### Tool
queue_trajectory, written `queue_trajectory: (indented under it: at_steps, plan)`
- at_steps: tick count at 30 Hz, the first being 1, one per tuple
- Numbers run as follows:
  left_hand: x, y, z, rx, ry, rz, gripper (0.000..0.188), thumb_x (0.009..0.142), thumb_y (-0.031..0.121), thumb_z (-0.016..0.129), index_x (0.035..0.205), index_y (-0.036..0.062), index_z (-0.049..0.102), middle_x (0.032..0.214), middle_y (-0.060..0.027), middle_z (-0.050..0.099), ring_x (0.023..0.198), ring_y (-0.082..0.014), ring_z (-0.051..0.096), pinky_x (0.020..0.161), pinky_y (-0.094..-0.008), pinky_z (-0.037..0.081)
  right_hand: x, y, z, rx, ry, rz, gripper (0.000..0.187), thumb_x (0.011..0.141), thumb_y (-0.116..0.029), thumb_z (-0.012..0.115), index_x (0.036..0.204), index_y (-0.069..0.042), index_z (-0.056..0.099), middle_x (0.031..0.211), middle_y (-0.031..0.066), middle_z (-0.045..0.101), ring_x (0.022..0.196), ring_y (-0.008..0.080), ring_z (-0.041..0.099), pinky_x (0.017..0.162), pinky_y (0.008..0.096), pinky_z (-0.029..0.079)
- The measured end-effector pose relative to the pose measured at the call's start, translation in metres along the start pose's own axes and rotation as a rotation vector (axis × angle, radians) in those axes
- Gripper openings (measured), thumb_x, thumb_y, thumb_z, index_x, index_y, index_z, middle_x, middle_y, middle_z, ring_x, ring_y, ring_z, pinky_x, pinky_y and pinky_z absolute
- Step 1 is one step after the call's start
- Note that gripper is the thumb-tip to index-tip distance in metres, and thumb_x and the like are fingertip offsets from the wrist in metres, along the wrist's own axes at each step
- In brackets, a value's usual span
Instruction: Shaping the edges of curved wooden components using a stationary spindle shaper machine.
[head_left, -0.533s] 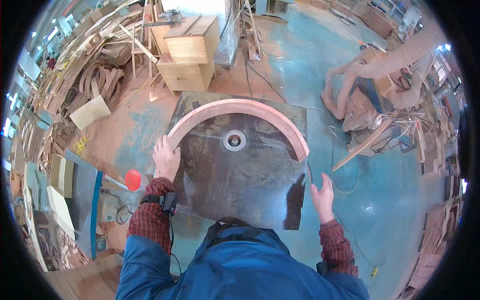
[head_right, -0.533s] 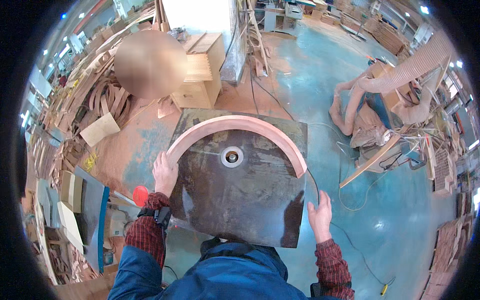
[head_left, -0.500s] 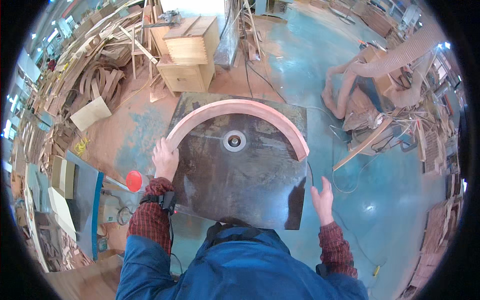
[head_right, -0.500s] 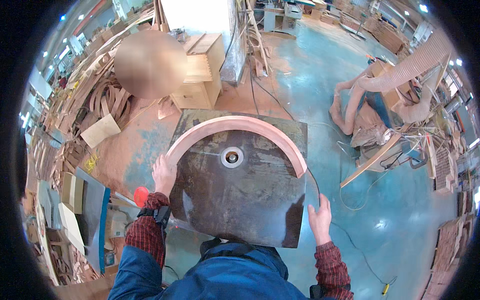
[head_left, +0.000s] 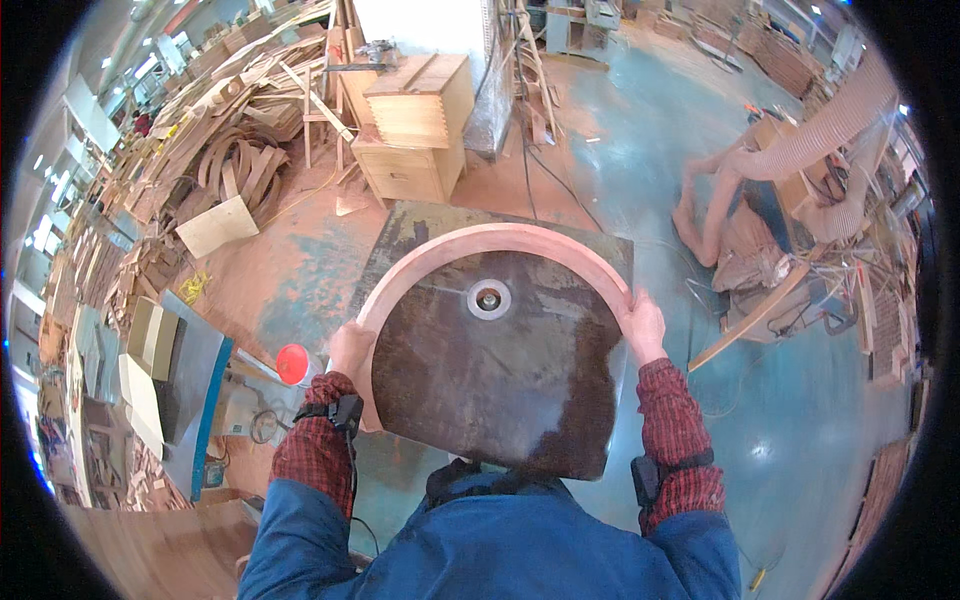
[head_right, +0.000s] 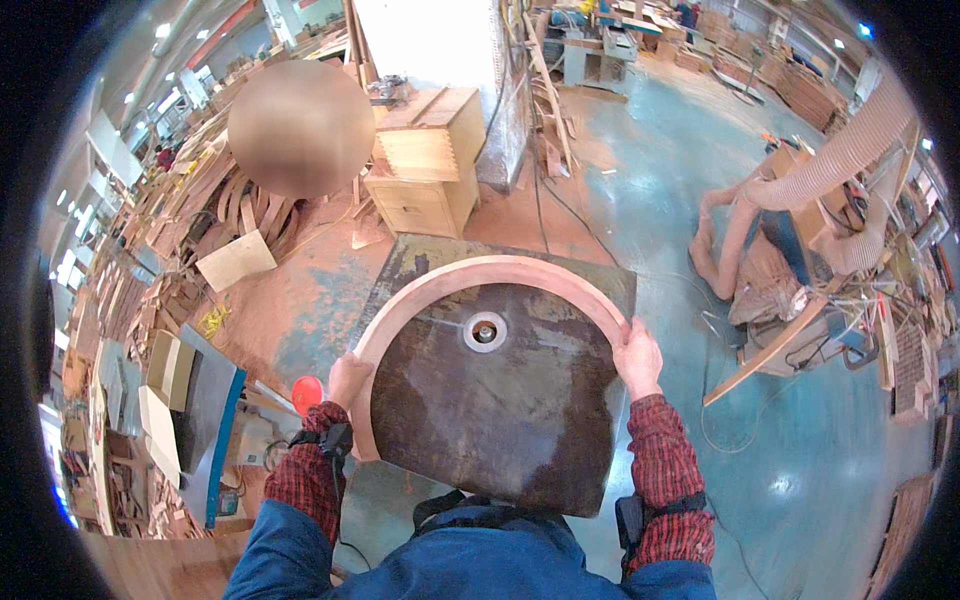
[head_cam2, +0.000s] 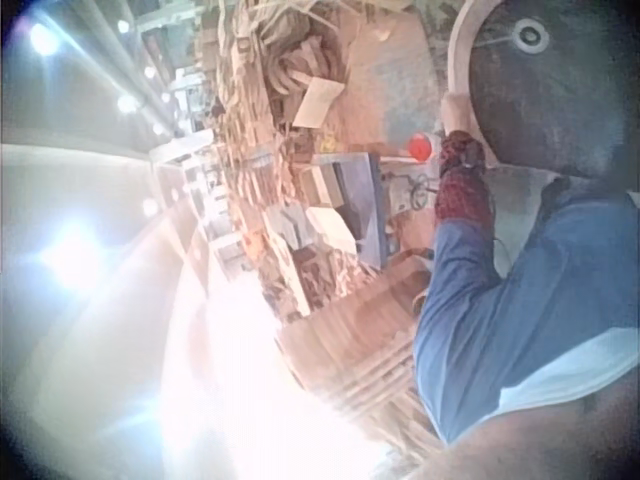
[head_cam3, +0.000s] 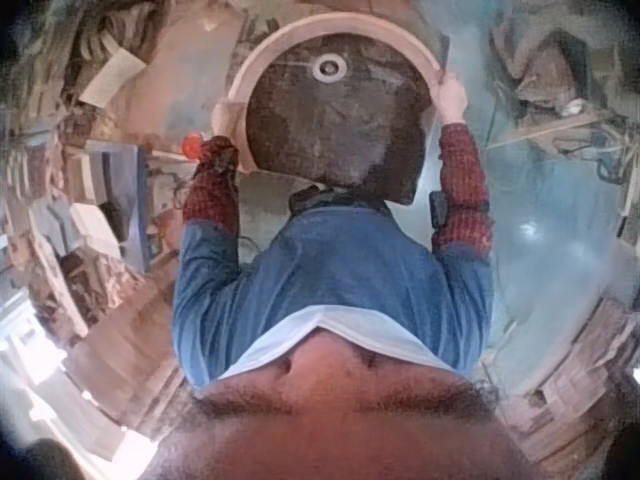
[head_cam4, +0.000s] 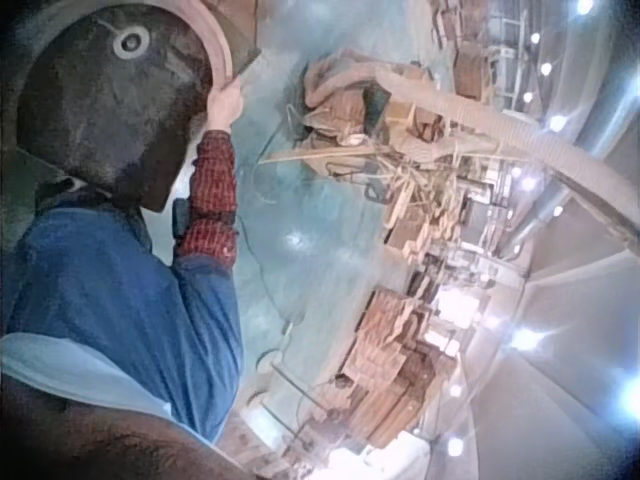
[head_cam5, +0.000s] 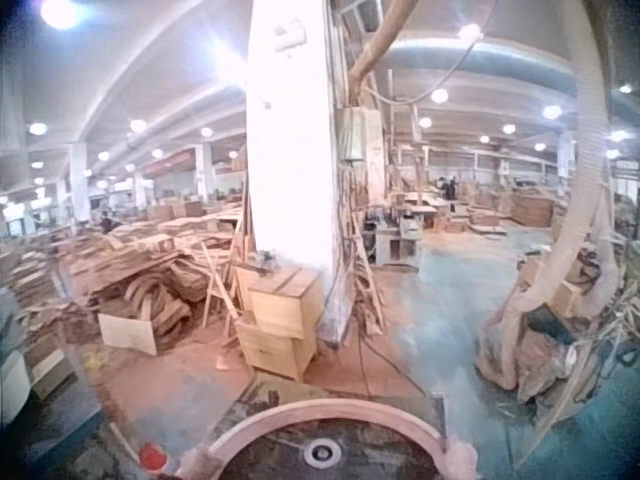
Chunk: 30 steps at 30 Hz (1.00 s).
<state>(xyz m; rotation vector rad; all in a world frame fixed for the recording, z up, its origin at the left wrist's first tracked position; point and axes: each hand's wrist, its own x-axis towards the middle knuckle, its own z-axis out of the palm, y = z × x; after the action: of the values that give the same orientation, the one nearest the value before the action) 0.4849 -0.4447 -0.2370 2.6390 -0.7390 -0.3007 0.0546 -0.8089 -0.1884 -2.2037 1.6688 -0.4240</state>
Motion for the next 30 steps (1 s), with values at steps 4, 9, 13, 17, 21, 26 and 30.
queue_trajectory:
  at_steps: [4,9,13,17,21,26,30]
  plan:
    - [-0.008,0.000,0.004,-0.025,0.038,-0.020,0.037,0.081,0.035,0.068,0.093,0.0007,0.074,0.093,-0.0282,0.071,0.096,-0.0446,0.069,0.087,-0.0518,0.054,0.033,0.040,0.027,0.019,-0.073,-0.011,0.029,0.086,-0.032,0.066,0.098,-0.006,0.073,0.089,0.0235,0.073,0.089,0.0426,0.071,0.080,0.0502,0.056]
    - [-0.040,-0.012,-0.006,-0.123,0.201,-0.055,0.030,0.082,0.031,0.070,0.087,0.0018,0.070,0.081,-0.0247,0.069,0.083,-0.0441,0.068,0.073,-0.0498,0.052,0.026,0.044,0.008,0.112,-0.256,-0.084,0.035,0.089,-0.035,0.067,0.103,-0.004,0.075,0.094,0.0207,0.075,0.092,0.0344,0.073,0.084,0.0423,0.057]
    - [-0.081,0.010,-0.054,-0.247,0.360,0.018,0.022,0.085,0.020,0.072,0.094,0.0005,0.071,0.076,-0.0195,0.067,0.077,-0.0307,0.069,0.069,-0.0404,0.052,0.018,0.032,-0.030,0.629,-0.403,-0.082,0.055,0.102,-0.042,0.059,0.132,0.004,0.064,0.125,0.0139,0.071,0.118,0.0189,0.064,0.103,0.0340,0.048]
    - [-0.116,0.014,-0.075,-0.421,0.463,0.200,0.024,0.086,0.006,0.072,0.108,-0.0016,0.071,0.076,-0.0145,0.067,0.074,-0.0161,0.067,0.068,-0.0335,0.052,0.020,-0.027,-0.065,0.851,-0.569,-0.136,0.049,0.105,-0.038,0.054,0.130,0.002,0.066,0.126,0.0119,0.070,0.120,0.0178,0.061,0.104,0.0314,0.045]
    - [-0.141,0.019,-0.080,-0.525,0.524,0.310,0.032,0.086,-0.002,0.072,0.118,-0.0029,0.070,0.081,-0.0114,0.070,0.079,-0.0127,0.066,0.073,-0.0308,0.054,0.008,-0.064,-0.080,0.706,-0.797,-0.219,0.044,0.107,-0.038,0.053,0.118,0.001,0.071,0.110,0.0055,0.073,0.100,0.0131,0.063,0.092,0.0304,0.049]
    - [-0.151,0.025,-0.086,-0.559,0.524,0.342,0.032,0.088,-0.003,0.070,0.120,-0.0029,0.068,0.093,-0.0117,0.074,0.091,-0.0149,0.071,0.082,-0.0301,0.055,-0.026,-0.109,-0.112,0.787,-1.044,-0.292,0.041,0.106,-0.039,0.057,0.100,-0.001,0.072,0.089,-0.0043,0.066,0.083,0.0073,0.055,0.079,0.0286,0.048]
    - [-0.145,0.012,-0.090,-0.542,0.607,0.496,0.037,0.089,-0.003,0.070,0.125,-0.0035,0.065,0.108,-0.0156,0.075,0.098,-0.0225,0.073,0.086,-0.0312,0.055,-0.059,-0.155,-0.134,0.750,-1.070,-0.481,0.040,0.107,-0.039,0.055,0.098,-0.003,0.070,0.088,-0.0093,0.059,0.082,0.0035,0.048,0.072,0.0235,0.045]
